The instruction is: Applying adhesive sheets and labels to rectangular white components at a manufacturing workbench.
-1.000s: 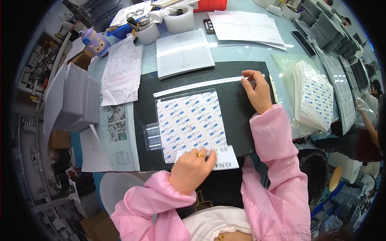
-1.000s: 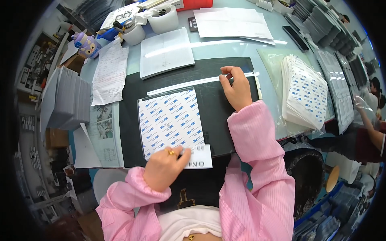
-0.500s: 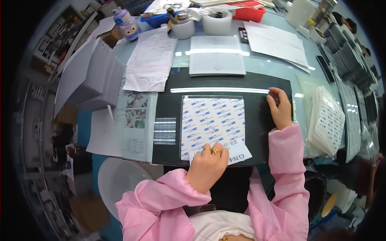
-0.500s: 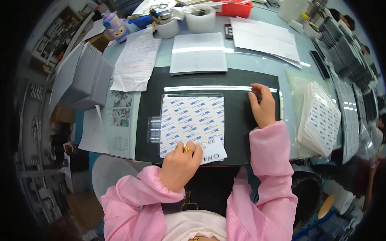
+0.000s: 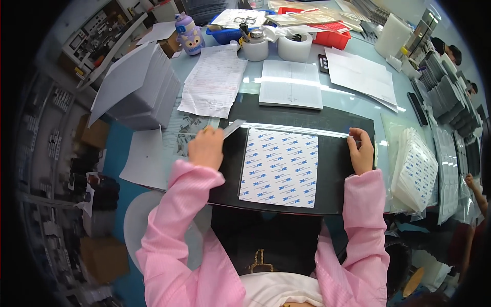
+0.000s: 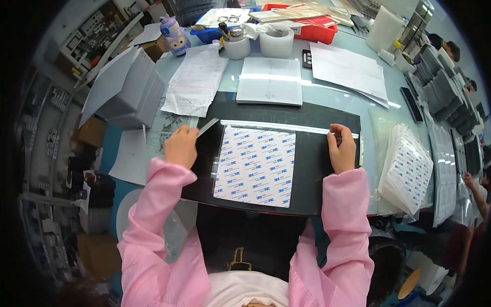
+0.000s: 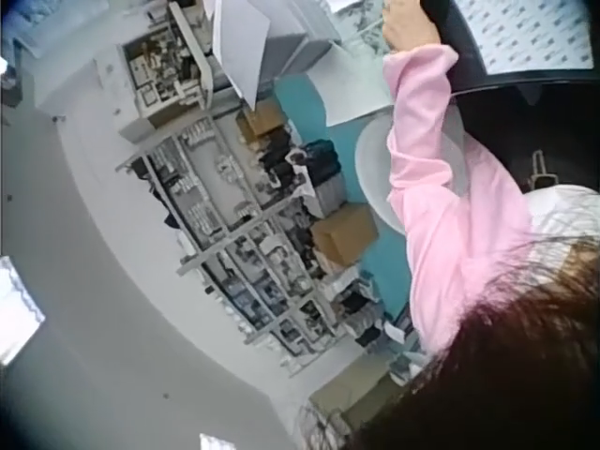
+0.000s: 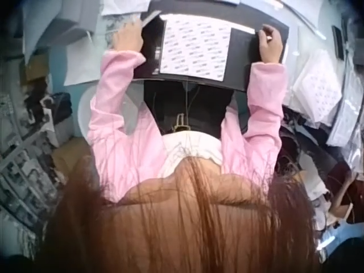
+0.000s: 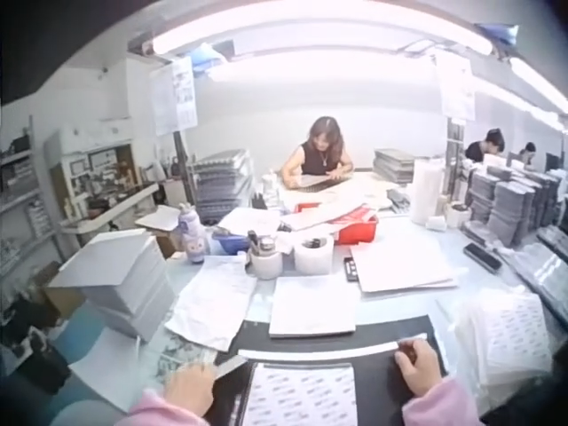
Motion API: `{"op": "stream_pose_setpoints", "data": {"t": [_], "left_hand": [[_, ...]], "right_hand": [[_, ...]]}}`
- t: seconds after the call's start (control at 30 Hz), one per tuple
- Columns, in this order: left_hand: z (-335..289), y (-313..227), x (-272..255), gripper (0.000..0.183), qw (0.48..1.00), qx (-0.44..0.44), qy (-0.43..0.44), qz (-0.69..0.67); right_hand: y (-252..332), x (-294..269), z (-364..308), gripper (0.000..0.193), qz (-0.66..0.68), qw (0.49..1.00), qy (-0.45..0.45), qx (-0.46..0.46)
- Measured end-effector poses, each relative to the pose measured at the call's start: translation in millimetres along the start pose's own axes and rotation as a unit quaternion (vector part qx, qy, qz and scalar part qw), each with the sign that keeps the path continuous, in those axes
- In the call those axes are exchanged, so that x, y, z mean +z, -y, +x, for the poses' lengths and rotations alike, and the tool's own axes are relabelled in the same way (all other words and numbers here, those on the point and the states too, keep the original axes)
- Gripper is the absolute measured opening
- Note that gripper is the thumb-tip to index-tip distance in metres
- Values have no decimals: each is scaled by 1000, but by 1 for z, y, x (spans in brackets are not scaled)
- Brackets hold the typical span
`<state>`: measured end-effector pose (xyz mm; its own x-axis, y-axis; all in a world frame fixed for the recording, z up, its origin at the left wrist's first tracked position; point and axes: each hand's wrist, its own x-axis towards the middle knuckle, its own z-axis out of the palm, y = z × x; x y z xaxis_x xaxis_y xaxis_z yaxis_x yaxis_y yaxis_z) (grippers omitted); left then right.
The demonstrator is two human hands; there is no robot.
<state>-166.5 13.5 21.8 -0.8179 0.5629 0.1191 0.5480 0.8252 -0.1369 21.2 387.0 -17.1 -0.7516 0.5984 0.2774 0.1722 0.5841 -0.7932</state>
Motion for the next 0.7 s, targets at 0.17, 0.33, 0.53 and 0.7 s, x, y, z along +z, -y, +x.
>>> {"op": "stream_pose_setpoints", "data": {"t": [0.17,0.33,0.53,0.7], "left_hand": [[-51,31,8,49,998,-43,-24,-24],[-73,14,-11,96,995,-24,-23,-93],[-104,-54,-26,97,933,209,10,-293],[-114,-92,-12,93,940,197,-6,-279]], "right_hand": [[10,0,-6,17,9,1000,-13,-7],[27,-10,-38,22,96,990,91,42],[96,-24,-93,50,350,891,239,161],[109,-15,-100,53,453,840,169,247]]}}
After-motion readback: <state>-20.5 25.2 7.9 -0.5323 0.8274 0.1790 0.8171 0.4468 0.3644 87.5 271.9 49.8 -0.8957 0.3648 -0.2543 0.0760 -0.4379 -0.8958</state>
